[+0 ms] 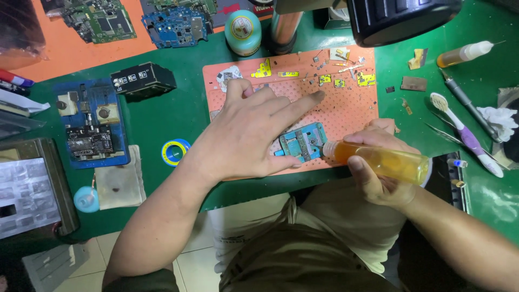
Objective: Technician cleaning a mobile phone circuit board with a brush and cloth before applying flux and soldering a component.
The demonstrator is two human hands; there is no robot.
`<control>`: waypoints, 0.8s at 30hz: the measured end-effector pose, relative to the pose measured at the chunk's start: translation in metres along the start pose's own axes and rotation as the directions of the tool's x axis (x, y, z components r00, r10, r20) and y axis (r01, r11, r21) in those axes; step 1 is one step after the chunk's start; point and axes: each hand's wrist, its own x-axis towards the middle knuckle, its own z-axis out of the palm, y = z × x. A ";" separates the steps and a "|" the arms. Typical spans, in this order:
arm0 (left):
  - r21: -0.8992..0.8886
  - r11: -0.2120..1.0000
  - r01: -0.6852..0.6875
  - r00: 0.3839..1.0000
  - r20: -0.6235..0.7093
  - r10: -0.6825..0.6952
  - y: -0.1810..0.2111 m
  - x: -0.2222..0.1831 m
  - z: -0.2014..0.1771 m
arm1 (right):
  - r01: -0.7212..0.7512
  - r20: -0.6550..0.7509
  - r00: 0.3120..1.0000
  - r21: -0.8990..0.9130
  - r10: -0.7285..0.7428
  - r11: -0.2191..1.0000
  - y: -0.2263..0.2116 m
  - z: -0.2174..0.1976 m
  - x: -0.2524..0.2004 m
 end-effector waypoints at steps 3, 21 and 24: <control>-0.008 1.000 0.001 1.000 -0.004 -0.001 -0.001 0.000 0.001 | -0.010 -0.008 1.000 -0.013 0.010 1.000 0.000 0.000 -0.001; -0.082 0.996 0.021 1.000 -0.004 -0.022 -0.004 0.000 -0.002 | 0.132 -0.566 0.809 -0.083 -0.156 0.988 0.002 -0.063 -0.015; -0.113 0.993 0.039 0.999 0.037 -0.035 -0.004 0.003 -0.003 | 0.267 -0.457 0.882 0.274 -0.120 0.924 0.002 -0.074 -0.004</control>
